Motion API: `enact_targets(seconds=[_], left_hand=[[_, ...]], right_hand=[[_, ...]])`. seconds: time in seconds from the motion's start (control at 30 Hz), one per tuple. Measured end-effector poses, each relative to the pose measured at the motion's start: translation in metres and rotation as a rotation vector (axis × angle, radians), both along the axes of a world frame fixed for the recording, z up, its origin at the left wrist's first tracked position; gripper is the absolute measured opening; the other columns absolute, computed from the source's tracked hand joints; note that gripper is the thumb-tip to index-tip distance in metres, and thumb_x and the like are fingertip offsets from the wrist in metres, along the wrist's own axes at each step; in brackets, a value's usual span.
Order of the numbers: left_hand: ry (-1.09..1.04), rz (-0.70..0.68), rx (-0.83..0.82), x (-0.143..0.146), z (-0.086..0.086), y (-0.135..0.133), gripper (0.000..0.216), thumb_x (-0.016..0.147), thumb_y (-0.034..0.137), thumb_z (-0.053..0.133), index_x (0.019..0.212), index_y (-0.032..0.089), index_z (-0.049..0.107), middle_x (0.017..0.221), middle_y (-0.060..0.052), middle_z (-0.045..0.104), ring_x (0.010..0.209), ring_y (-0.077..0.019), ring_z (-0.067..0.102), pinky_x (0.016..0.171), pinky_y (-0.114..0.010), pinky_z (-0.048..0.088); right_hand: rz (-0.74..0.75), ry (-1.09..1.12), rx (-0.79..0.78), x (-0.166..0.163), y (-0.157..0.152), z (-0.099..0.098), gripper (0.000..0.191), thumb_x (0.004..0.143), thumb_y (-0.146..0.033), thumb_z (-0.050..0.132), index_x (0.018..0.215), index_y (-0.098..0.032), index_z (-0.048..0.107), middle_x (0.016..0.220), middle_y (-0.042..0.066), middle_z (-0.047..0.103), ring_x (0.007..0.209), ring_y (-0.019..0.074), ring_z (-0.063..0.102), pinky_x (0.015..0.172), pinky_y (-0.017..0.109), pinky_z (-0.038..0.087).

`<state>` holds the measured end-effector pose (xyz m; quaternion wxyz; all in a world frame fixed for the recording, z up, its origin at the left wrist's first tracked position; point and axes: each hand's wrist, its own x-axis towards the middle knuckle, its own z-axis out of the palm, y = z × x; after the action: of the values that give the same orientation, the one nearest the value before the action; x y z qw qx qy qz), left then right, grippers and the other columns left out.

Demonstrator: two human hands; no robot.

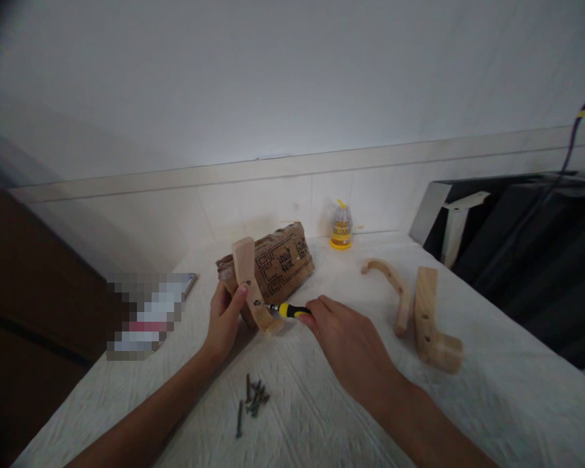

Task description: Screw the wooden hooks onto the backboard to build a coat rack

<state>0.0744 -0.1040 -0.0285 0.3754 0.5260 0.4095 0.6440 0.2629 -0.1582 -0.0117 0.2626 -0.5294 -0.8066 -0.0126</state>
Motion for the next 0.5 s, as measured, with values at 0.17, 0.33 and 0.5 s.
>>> enact_targets(seconds=[0.17, 0.33, 0.5], left_hand=[[-0.014, 0.008, -0.006, 0.0006, 0.0019, 0.0014, 0.026, 0.072, 0.040, 0.063, 0.087, 0.019, 0.057, 0.087, -0.002, 0.062, 0.082, -0.0170, 0.057, 0.077, -0.030, 0.047], [-0.005, 0.002, 0.006, -0.0006, -0.0007, 0.0019, 0.025, 0.073, 0.039, 0.062, 0.086, 0.019, 0.057, 0.087, -0.002, 0.062, 0.081, -0.0160, 0.057, 0.077, -0.029, 0.047], [0.068, -0.035, 0.056, -0.0016, -0.0022, 0.0010, 0.022, 0.077, 0.038, 0.060, 0.091, 0.020, 0.057, 0.090, -0.002, 0.063, 0.084, -0.0159, 0.057, 0.080, -0.029, 0.046]], right_hand=[[0.058, 0.084, -0.038, 0.0001, -0.0003, 0.0027, 0.005, 0.086, -0.020, 0.049, 0.090, -0.020, 0.046, 0.084, 0.004, 0.066, 0.069, 0.0189, 0.066, 0.058, 0.029, 0.049], [0.005, -0.018, 0.070, 0.0027, 0.0023, 0.0037, 0.008, 0.089, -0.021, 0.044, 0.081, -0.021, 0.046, 0.072, 0.002, 0.062, 0.059, 0.0177, 0.062, 0.050, 0.027, 0.043], [-0.025, -0.057, 0.056, 0.0034, 0.0039, 0.0014, 0.021, 0.094, -0.025, 0.037, 0.078, -0.020, 0.051, 0.072, 0.003, 0.064, 0.066, 0.0204, 0.065, 0.058, 0.031, 0.047]])
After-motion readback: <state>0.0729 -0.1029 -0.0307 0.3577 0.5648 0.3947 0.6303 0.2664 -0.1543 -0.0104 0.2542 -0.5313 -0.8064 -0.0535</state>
